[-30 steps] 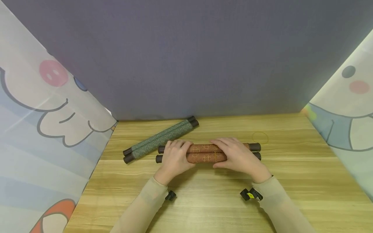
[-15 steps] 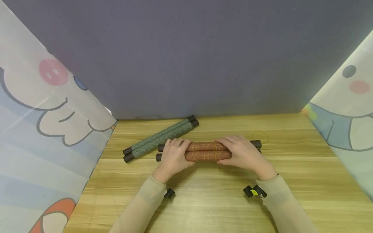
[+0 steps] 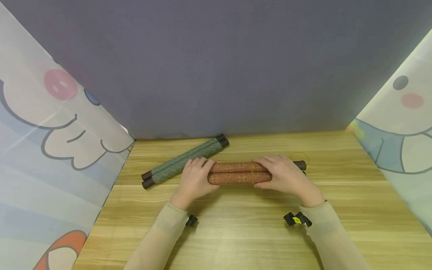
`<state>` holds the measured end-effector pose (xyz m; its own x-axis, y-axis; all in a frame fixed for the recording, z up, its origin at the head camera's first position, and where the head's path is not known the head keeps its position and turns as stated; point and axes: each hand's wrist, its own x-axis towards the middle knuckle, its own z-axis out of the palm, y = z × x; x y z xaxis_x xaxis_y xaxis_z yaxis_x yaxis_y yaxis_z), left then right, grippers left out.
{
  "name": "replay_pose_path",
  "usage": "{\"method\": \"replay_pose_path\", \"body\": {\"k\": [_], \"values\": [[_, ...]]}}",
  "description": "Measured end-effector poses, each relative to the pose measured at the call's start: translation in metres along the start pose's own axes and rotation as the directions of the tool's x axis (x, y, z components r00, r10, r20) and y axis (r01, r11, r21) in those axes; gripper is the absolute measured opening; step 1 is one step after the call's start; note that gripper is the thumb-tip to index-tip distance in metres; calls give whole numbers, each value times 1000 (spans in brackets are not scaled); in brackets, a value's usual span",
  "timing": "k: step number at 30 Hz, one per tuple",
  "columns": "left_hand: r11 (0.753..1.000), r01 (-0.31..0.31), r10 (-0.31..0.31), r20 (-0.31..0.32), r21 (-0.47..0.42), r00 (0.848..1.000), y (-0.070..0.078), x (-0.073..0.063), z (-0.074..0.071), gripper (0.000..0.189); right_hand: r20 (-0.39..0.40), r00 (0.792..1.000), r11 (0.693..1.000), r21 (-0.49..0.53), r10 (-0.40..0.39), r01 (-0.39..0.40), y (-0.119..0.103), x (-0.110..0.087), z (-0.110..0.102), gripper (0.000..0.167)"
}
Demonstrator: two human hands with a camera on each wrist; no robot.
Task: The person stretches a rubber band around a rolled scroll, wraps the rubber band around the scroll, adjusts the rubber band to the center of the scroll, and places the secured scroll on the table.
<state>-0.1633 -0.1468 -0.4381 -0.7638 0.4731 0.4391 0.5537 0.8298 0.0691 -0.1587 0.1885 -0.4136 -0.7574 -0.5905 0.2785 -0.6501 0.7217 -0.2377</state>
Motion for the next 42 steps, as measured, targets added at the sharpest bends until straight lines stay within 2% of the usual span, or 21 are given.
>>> {"method": "replay_pose_path", "body": {"k": [7, 18, 26, 29, 36, 42], "values": [[999, -36, 36, -65, 12, 997, 3, 0, 2, 87, -12, 1000, 1000, -7, 21, -21, 1, 0, 0, 84], [1000, -20, 21, -52, 15, 998, 5, -3, 8, 89, 13, 1000, 1000, 16, 12, -12, -4, 5, 7, 88], [1000, -8, 9, -54, 13, 998, 8, -2, 9, 92, 8, 1000, 1000, -17, 20, -20, -7, 6, 7, 90], [1000, 0, 1, -61, 10, 998, 10, -1, 8, 92, -22, 1000, 999, -48, -4, 3, -11, 8, 13, 91], [1000, -7, 7, -48, -4, 999, 17, -2, 9, 86, -87, 989, 989, -97, -120, 111, -25, 15, 30, 95], [1000, 1, -2, -42, -23, 999, 19, -1, 9, 82, -117, 984, 990, -72, -131, 124, -28, 16, 31, 98]]}}
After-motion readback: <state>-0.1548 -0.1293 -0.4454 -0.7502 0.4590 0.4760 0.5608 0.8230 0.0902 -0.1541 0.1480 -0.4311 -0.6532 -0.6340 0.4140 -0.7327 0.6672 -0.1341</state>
